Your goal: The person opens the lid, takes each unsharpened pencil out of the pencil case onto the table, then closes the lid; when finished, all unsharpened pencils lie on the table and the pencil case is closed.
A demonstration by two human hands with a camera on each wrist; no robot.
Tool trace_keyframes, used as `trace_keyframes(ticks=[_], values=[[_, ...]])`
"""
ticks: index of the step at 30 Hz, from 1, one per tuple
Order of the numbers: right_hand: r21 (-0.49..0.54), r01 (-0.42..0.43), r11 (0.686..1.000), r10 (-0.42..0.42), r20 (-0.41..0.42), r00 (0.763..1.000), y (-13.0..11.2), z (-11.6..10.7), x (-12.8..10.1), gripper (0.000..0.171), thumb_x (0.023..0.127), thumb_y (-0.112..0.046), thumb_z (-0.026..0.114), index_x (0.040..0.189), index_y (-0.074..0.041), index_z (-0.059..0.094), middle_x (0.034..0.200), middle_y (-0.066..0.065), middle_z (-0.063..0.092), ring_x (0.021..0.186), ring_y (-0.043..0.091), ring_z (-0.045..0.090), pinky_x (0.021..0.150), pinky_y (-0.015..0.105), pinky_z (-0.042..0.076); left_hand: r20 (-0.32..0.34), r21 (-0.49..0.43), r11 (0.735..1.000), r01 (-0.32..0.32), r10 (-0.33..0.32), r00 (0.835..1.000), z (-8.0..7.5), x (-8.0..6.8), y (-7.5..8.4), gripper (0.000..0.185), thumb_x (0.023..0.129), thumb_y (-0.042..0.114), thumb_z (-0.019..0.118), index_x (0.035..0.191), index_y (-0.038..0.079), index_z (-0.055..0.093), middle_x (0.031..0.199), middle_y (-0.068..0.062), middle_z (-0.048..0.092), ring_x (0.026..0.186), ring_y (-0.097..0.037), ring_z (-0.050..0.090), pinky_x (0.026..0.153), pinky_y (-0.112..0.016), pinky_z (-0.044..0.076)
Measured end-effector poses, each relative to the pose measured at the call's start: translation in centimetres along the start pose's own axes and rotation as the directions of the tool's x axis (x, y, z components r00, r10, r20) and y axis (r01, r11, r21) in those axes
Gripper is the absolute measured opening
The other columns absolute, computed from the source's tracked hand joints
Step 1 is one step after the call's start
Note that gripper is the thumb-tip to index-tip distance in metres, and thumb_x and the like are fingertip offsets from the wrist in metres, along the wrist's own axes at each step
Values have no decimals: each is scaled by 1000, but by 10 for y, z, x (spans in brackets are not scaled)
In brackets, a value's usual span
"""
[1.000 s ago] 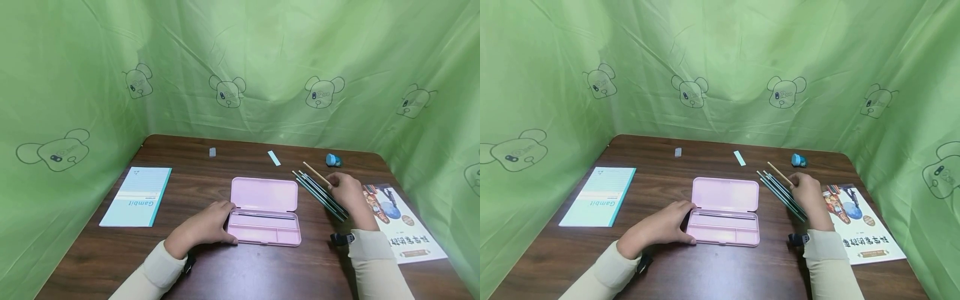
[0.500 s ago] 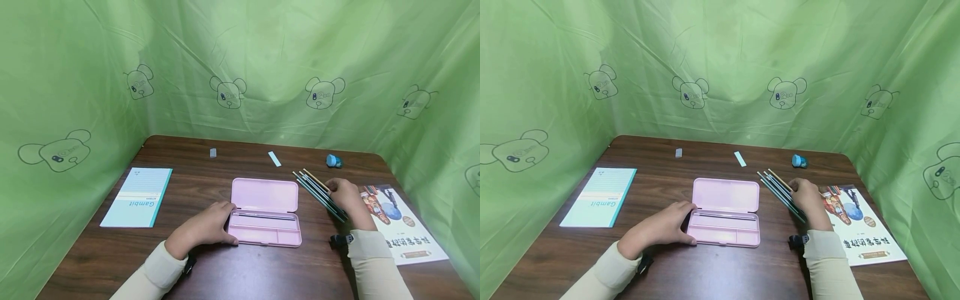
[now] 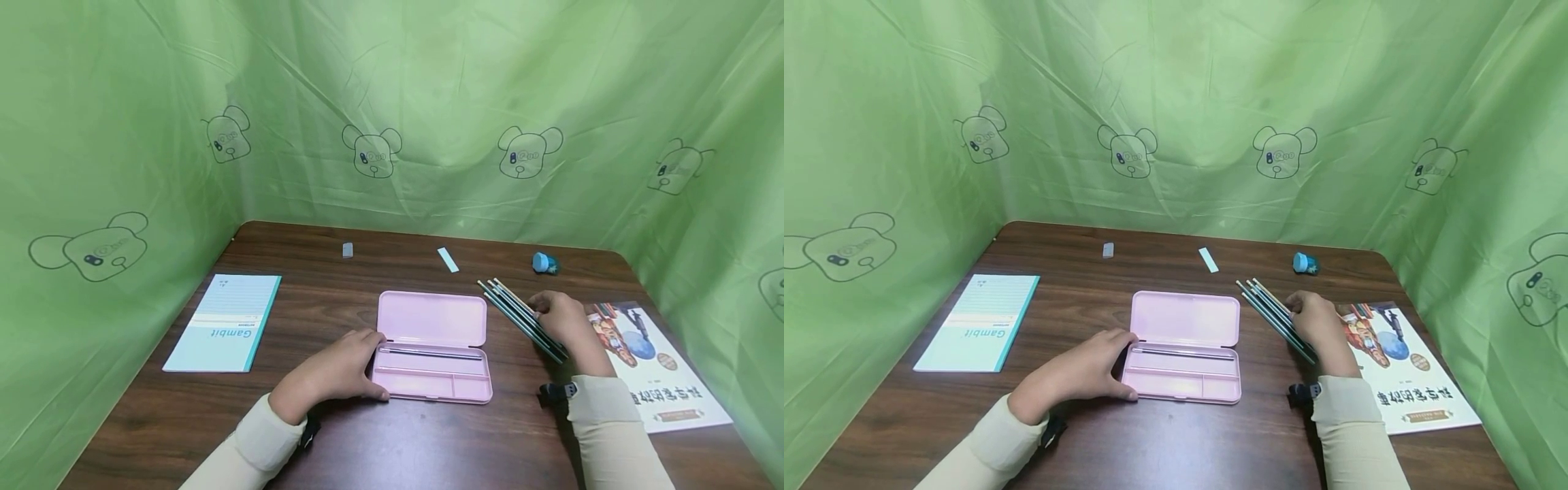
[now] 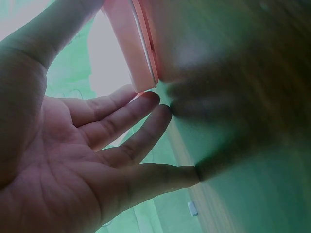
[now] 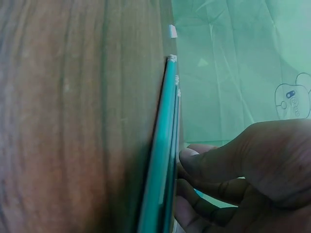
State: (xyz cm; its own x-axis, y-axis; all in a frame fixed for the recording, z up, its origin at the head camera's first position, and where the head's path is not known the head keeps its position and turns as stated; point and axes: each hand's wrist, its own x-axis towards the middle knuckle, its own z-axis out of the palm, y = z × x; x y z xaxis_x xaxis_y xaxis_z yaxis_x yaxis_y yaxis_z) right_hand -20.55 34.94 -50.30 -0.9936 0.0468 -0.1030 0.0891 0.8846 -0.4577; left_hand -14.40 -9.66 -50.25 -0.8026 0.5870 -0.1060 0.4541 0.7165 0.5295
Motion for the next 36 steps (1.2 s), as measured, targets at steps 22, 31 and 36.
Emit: trace_keyframes(ticks=[22,31,36], values=[[-78,661,747,-601,345,720,-148,42,-74,29,102,12,64,115,-9,80,101,-1,78,94,14,71,92,43,64,-19,19,999,-47,47,999,-1,0,-1,90,80,39,102,145,-7,60,144,-22,69,136,-38,65,119,-55,53],[-285,635,718,-579,263,772,-155,62,-78,31,95,15,69,112,-9,78,83,2,74,75,14,65,72,37,60,-20,12,999,-38,38,999,-2,0,0,90,80,38,102,145,-7,60,143,-22,68,136,-38,65,119,-56,53],[-384,605,697,-572,210,793,-156,72,-79,26,95,12,72,99,-14,72,72,-1,65,64,12,53,59,34,51,-20,18,999,-37,38,999,0,0,-1,91,80,39,102,146,-7,60,144,-22,68,136,-38,65,119,-55,53]])
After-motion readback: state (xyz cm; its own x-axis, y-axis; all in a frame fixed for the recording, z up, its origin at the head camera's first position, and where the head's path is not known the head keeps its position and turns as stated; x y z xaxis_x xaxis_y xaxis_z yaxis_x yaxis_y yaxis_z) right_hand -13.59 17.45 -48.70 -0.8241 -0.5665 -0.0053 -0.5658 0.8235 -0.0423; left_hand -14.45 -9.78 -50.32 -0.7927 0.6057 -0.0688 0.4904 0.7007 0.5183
